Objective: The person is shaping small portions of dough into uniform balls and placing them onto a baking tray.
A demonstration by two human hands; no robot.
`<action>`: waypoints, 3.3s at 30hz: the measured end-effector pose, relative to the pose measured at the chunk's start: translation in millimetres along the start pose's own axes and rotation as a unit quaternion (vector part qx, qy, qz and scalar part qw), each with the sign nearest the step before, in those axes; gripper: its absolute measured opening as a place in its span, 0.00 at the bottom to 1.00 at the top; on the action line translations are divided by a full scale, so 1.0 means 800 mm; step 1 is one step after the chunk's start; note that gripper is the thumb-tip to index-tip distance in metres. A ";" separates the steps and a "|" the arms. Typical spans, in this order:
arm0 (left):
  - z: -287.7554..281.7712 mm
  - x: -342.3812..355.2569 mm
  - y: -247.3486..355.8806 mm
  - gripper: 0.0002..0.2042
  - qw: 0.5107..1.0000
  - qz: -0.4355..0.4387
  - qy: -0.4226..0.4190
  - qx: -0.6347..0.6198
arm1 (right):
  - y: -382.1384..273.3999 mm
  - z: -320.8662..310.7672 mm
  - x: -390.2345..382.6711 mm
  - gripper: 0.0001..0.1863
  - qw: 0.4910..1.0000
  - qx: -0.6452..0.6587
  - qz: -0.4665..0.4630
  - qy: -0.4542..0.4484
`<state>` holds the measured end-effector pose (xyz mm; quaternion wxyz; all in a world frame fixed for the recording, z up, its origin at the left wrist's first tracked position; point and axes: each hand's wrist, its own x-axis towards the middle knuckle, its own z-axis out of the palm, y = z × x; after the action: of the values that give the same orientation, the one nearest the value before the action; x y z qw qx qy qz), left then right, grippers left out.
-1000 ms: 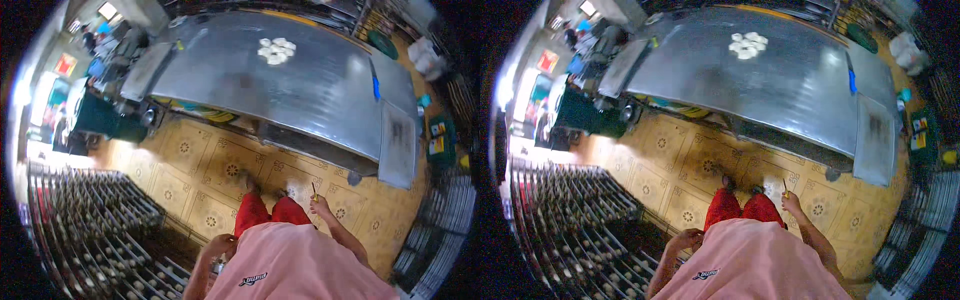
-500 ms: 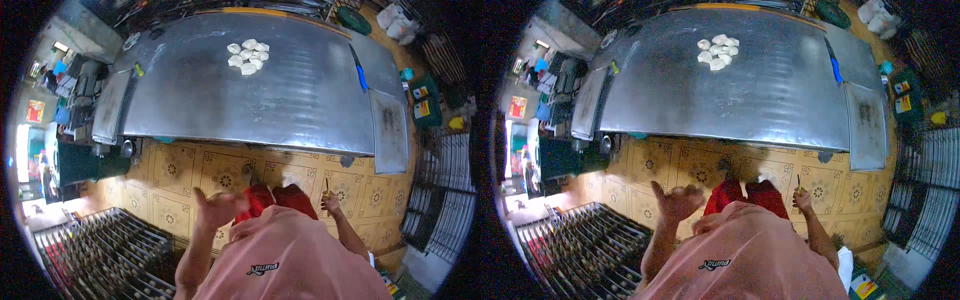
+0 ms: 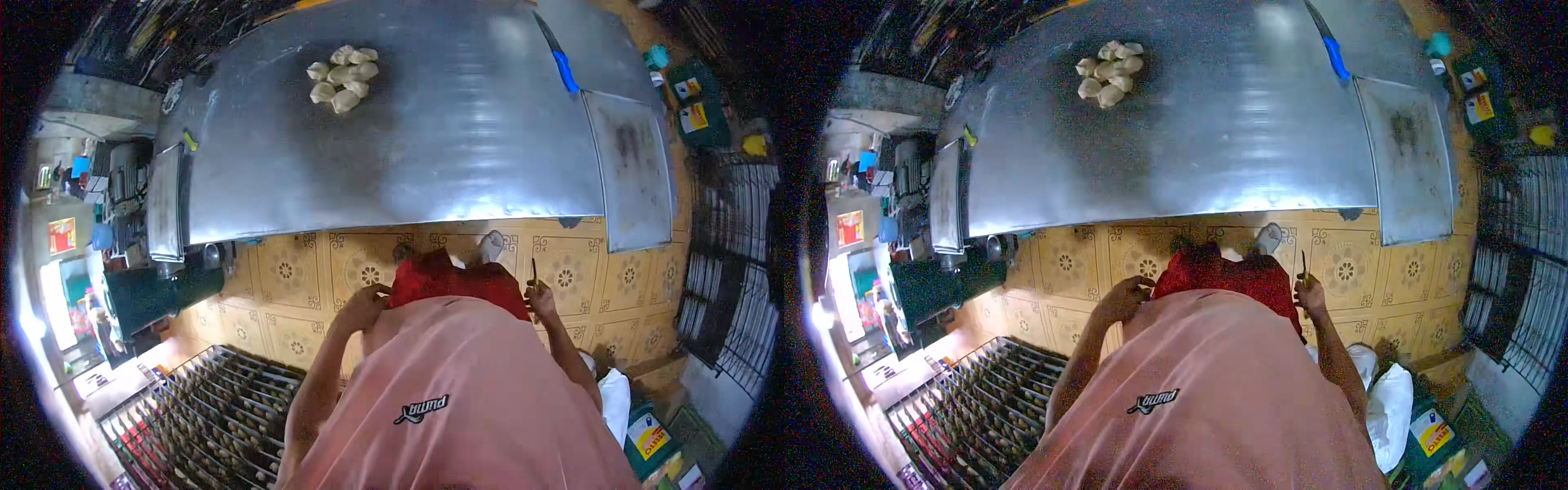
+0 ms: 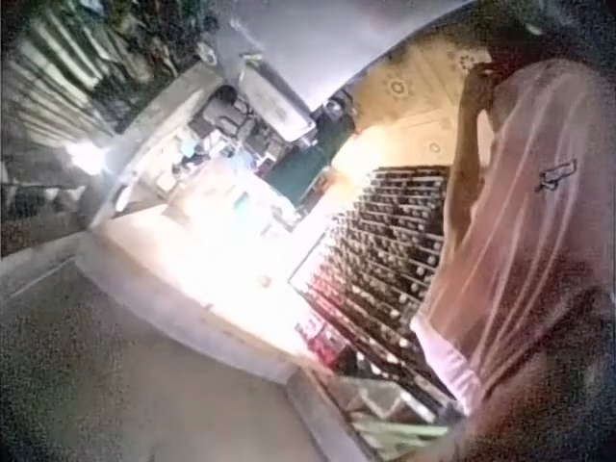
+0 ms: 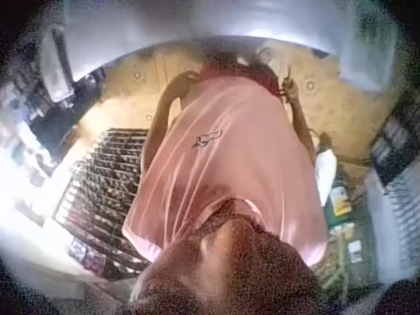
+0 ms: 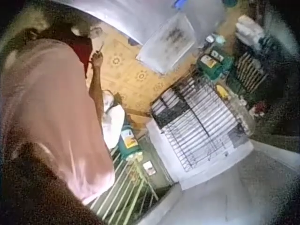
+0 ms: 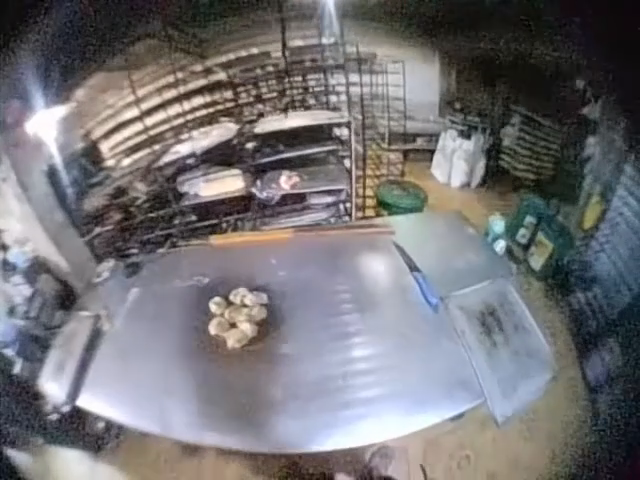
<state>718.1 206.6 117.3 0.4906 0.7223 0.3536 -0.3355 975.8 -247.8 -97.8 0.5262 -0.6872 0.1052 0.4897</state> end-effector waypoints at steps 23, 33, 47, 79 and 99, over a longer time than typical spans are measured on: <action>0.119 -0.115 0.074 0.26 0.898 0.304 -0.214 -0.234 | -0.123 -0.032 0.030 0.14 0.982 -0.189 0.021 0.009; 0.010 -0.264 -0.188 0.28 0.818 0.309 -0.400 -0.275 | -0.097 0.091 -0.006 0.17 0.991 -0.125 -0.048 -0.012; 0.097 -0.190 -0.087 0.31 0.864 0.303 -0.357 -0.186 | -0.046 0.077 -0.108 0.12 0.928 -0.349 -0.084 0.097; -0.133 0.068 0.044 0.22 0.912 0.187 0.357 -0.071 | -0.555 0.209 0.132 0.24 0.869 -0.384 -0.312 0.001; -0.255 0.260 0.213 0.23 0.878 0.265 0.334 -0.219 | -0.639 0.419 0.177 0.20 0.816 -0.342 -0.409 -0.224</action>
<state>998.5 391.9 84.2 0.5600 0.7322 0.3557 0.1541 1195.4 298.7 119.4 0.4178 -0.6739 -0.4806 0.3746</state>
